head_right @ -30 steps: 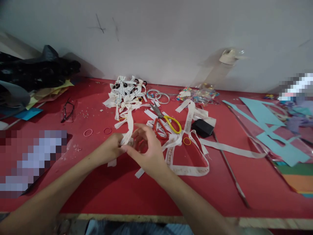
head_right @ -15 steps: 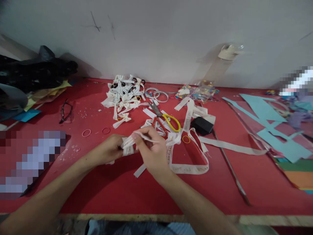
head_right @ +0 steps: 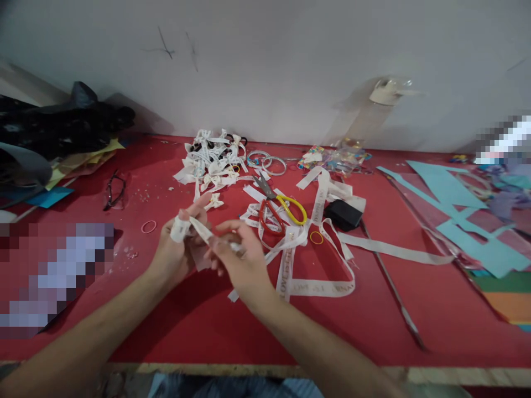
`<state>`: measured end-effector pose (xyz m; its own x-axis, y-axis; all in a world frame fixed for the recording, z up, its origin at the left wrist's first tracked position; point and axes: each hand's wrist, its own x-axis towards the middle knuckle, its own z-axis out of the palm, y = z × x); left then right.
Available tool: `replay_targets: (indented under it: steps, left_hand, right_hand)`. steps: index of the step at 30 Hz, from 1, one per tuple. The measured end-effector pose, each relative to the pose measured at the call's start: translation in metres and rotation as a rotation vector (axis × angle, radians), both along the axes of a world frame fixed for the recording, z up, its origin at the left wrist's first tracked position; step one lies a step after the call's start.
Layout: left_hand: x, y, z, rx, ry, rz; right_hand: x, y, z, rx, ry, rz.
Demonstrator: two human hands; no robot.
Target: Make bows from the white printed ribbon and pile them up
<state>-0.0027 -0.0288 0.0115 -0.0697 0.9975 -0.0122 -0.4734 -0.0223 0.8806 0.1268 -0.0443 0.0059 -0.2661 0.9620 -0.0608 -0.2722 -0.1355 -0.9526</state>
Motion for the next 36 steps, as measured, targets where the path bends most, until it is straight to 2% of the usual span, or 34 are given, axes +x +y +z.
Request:
replay_targets:
  steps: [3,5,8,12,16,19,22,28,30,33,36]
  left_hand:
    - [-0.001,0.004,0.004,-0.135,-0.054,0.086]
    - [-0.005,0.007,0.009,-0.123,-0.052,0.121]
    - [-0.011,0.01,0.015,-0.056,-0.046,0.133]
    - [-0.012,0.008,0.015,-0.009,0.031,0.126]
    - [-0.01,0.008,0.009,0.021,0.19,0.186]
    - [-0.012,0.009,0.005,0.025,0.303,0.203]
    - [-0.017,0.01,0.006,0.03,0.454,0.177]
    - [-0.024,0.012,0.014,0.101,0.606,0.177]
    - [-0.026,0.012,0.014,0.104,0.614,0.18]
    - [-0.026,0.009,0.013,0.124,0.633,0.198]
    - [-0.027,0.008,0.014,0.152,0.578,0.244]
  right_hand:
    - [-0.001,-0.002,-0.006,0.071,-0.161,0.23]
    - [0.006,0.001,-0.008,0.274,-0.409,0.28]
    - [0.019,0.012,-0.009,0.642,-0.844,0.225]
    - [0.028,0.024,-0.007,0.833,-1.27,0.255]
    - [0.027,0.022,-0.006,0.975,-1.384,0.202]
    - [0.025,0.019,-0.006,0.969,-1.452,0.13]
    - [0.027,0.022,-0.005,0.8,-1.352,0.104]
    - [0.038,0.041,-0.009,0.286,-0.418,-0.1]
    - [0.039,0.044,-0.012,0.166,-0.225,-0.124]
    - [0.039,0.045,-0.014,0.063,-0.141,-0.17]
    - [0.04,0.045,-0.011,0.032,-0.187,-0.216]
